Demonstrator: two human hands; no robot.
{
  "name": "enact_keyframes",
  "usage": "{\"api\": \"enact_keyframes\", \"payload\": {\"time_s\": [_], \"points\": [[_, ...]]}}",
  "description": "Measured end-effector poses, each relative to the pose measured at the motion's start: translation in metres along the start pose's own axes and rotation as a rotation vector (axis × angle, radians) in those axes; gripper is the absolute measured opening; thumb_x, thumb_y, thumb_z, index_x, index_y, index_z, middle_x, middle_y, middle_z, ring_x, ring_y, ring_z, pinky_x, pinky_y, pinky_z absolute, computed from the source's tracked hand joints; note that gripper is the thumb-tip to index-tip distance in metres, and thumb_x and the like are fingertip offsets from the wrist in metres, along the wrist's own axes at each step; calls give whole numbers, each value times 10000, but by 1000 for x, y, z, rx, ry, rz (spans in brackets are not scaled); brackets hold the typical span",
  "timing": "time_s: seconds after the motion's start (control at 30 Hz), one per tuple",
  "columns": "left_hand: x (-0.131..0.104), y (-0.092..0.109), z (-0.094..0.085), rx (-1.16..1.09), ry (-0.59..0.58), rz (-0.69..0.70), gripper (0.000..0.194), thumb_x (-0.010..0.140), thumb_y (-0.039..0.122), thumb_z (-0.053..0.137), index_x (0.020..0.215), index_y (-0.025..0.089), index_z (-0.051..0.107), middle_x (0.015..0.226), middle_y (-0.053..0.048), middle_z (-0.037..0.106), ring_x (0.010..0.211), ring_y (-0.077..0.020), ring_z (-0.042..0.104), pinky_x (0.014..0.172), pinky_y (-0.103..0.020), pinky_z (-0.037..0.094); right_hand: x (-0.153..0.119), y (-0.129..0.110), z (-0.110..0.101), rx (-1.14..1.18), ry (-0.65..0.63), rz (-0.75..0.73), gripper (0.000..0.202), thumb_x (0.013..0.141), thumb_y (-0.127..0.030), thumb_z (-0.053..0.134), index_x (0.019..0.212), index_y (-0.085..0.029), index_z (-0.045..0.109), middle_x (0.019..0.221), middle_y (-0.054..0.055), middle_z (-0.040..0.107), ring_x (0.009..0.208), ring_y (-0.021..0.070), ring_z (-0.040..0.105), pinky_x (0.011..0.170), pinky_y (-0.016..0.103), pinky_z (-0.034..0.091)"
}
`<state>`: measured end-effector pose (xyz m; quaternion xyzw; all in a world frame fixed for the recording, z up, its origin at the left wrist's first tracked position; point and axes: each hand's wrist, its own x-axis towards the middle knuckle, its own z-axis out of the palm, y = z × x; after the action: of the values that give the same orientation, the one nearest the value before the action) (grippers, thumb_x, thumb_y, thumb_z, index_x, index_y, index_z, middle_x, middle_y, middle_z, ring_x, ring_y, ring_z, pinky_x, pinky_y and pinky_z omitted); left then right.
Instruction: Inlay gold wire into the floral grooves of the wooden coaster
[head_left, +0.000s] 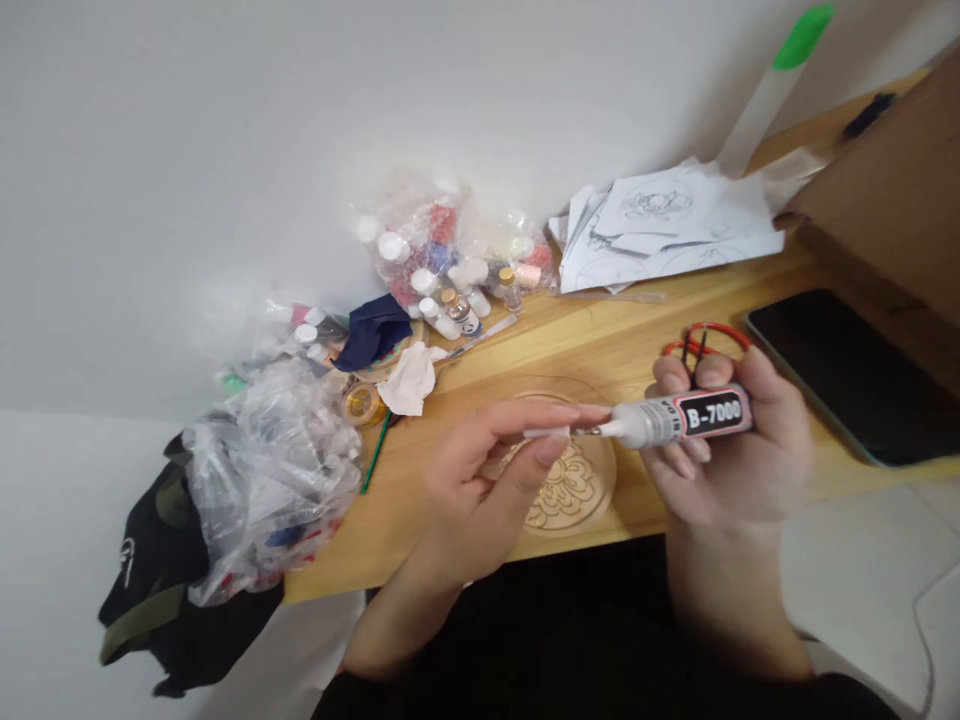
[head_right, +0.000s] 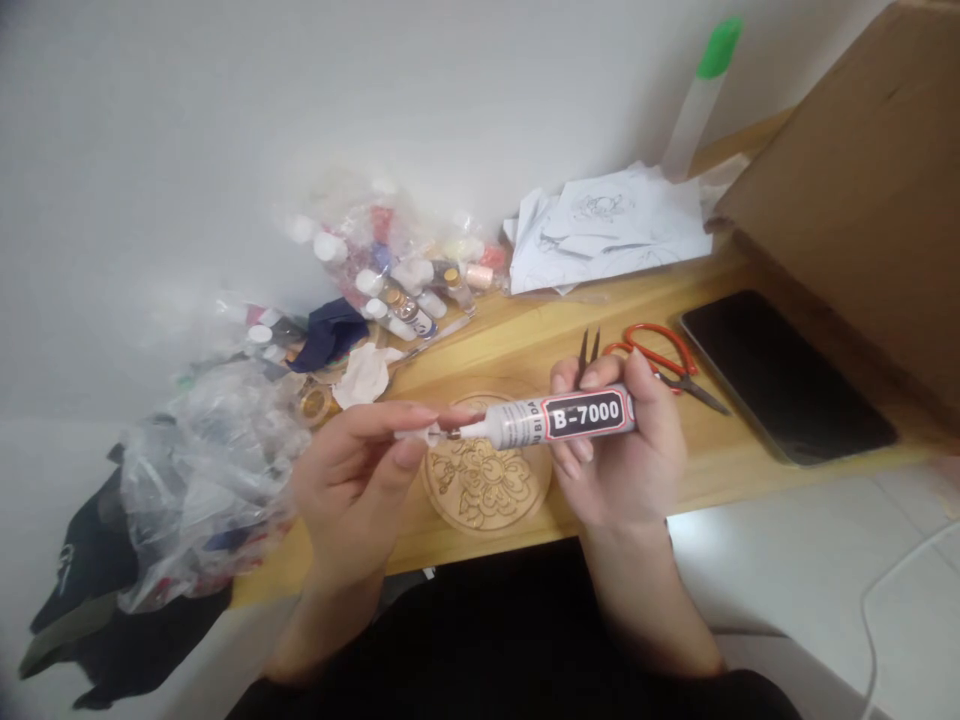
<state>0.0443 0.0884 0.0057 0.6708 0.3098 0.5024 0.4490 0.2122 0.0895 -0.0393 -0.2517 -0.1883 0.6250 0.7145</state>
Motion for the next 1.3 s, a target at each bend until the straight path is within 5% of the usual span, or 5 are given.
{"api": "enact_keyframes", "payload": {"time_s": [0.3,0.7,1.3], "points": [[0,-1,4,-149,36,-45,176,967,178,547,1078,235,671,1024,32,754,995,-102,709,914,-239,591,-1,0,-2,67,-51,22,214,847,-360,615,697,-225,687,707,-23,614,336,4,304,241,160,184],[-1,1,2,5,22,-10,239,941,125,567,1104,265,672,1041,29,753,973,-113,717,864,-231,609,-1,-2,9,-56,107,-26,233,761,-412,664,620,-238,598,627,-39,587,288,8,289,223,161,108],[7,1,-10,430,-67,162,276,893,83,612,1104,244,685,1023,17,758,919,-118,718,832,-241,602,-2,-6,6,-103,119,-154,265,786,-427,662,601,-237,670,638,-6,620,273,25,351,210,190,117]]}}
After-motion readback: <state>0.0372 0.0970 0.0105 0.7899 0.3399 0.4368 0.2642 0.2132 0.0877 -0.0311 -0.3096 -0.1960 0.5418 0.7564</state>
